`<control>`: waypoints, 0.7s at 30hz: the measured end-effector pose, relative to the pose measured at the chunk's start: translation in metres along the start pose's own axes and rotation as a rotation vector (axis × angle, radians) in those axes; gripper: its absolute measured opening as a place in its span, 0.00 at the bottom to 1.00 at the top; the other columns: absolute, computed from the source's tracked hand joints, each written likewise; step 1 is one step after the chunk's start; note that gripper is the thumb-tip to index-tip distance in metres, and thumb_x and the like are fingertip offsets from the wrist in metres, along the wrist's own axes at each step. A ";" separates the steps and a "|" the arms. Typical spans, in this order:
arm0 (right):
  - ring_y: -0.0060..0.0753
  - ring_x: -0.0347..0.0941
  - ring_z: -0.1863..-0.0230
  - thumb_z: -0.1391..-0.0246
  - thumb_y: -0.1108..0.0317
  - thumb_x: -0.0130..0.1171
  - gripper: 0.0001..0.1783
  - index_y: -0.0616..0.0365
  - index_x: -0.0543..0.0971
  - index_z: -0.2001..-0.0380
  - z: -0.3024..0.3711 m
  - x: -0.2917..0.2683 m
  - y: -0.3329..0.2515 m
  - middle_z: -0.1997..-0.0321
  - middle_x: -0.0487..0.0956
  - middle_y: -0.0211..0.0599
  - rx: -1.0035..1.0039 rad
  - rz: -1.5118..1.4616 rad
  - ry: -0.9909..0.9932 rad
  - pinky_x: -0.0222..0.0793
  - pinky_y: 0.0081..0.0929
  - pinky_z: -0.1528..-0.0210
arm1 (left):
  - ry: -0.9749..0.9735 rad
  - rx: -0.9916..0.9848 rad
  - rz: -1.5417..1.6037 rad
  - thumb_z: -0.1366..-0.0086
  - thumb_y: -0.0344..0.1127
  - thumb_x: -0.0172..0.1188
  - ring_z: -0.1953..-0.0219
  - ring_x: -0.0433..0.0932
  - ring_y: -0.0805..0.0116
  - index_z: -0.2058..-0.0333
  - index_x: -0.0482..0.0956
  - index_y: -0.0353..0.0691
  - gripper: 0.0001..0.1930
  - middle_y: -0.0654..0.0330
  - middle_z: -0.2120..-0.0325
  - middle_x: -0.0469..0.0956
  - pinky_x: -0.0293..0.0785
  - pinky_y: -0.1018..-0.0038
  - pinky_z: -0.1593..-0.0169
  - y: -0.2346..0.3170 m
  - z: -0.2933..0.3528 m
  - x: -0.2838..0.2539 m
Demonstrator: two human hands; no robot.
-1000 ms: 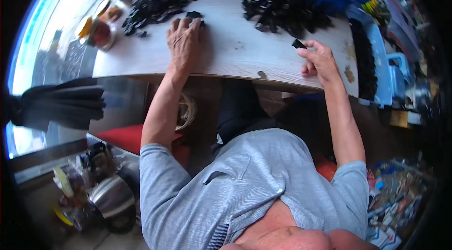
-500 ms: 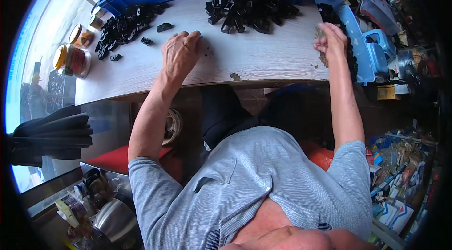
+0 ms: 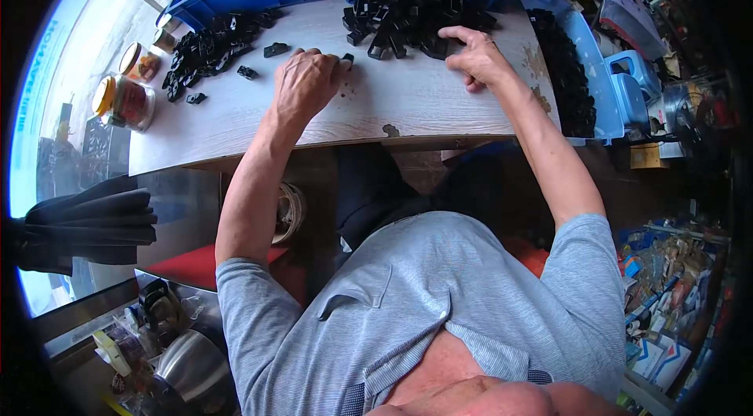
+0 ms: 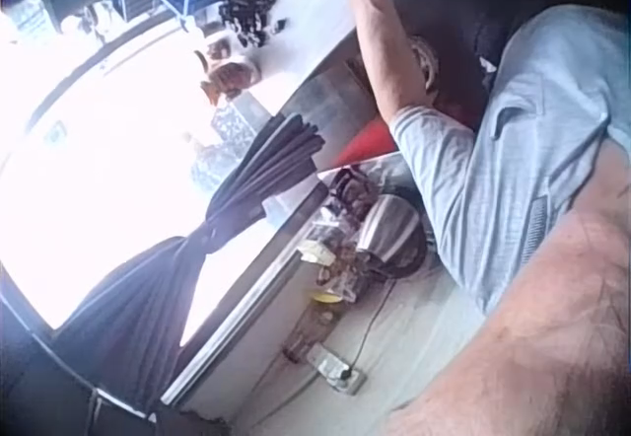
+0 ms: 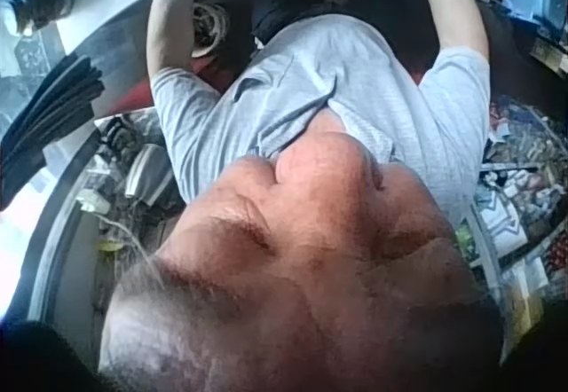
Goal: Assembling small black plastic components at a workbench.
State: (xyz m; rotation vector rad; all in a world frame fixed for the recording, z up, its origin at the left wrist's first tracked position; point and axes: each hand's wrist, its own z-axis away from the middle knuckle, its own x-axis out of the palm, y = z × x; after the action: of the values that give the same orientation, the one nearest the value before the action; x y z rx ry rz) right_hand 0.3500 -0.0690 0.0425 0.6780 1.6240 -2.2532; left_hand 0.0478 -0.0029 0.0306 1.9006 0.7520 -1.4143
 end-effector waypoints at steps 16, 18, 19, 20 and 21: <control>0.19 0.63 0.88 0.51 0.67 0.70 0.27 0.56 0.76 0.46 0.009 0.002 0.003 0.84 0.68 0.24 -0.077 0.008 0.064 0.62 0.23 0.88 | 0.475 0.080 0.450 0.40 0.32 0.67 0.56 0.79 0.57 0.50 0.82 0.42 0.18 0.55 0.59 0.82 0.77 0.63 0.54 0.086 0.015 0.043; 0.19 0.64 0.88 0.49 0.67 0.69 0.24 0.56 0.77 0.48 0.015 0.002 -0.003 0.83 0.69 0.24 -0.024 -0.044 0.028 0.63 0.22 0.87 | 0.387 0.096 0.434 0.39 0.36 0.66 0.53 0.77 0.53 0.47 0.79 0.43 0.21 0.54 0.54 0.80 0.77 0.62 0.52 0.104 0.010 0.049; 0.19 0.64 0.88 0.49 0.67 0.69 0.24 0.56 0.77 0.48 0.014 -0.001 0.001 0.83 0.69 0.24 -0.023 -0.041 0.034 0.63 0.22 0.87 | 0.348 0.089 0.409 0.39 0.38 0.66 0.52 0.77 0.53 0.46 0.78 0.43 0.22 0.54 0.54 0.79 0.77 0.62 0.52 0.117 0.004 0.048; 0.19 0.65 0.87 0.47 0.67 0.68 0.22 0.55 0.77 0.48 0.011 -0.003 0.009 0.82 0.70 0.24 -0.032 -0.082 0.009 0.63 0.22 0.87 | 0.350 0.090 0.412 0.39 0.38 0.66 0.52 0.77 0.53 0.46 0.78 0.43 0.22 0.54 0.54 0.79 0.77 0.62 0.52 0.126 -0.001 0.048; 0.19 0.66 0.87 0.46 0.67 0.66 0.20 0.55 0.78 0.49 0.008 -0.004 0.017 0.82 0.71 0.25 -0.042 -0.122 -0.016 0.63 0.22 0.86 | 0.319 0.113 0.376 0.39 0.40 0.66 0.52 0.77 0.53 0.45 0.77 0.44 0.23 0.54 0.54 0.79 0.77 0.61 0.52 0.134 -0.009 0.048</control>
State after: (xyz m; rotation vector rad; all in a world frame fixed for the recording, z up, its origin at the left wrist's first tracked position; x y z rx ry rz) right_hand 0.3600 -0.0819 0.0332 0.5637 1.7439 -2.2950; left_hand 0.1675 -0.0768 0.0071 2.2461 0.4281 -0.9522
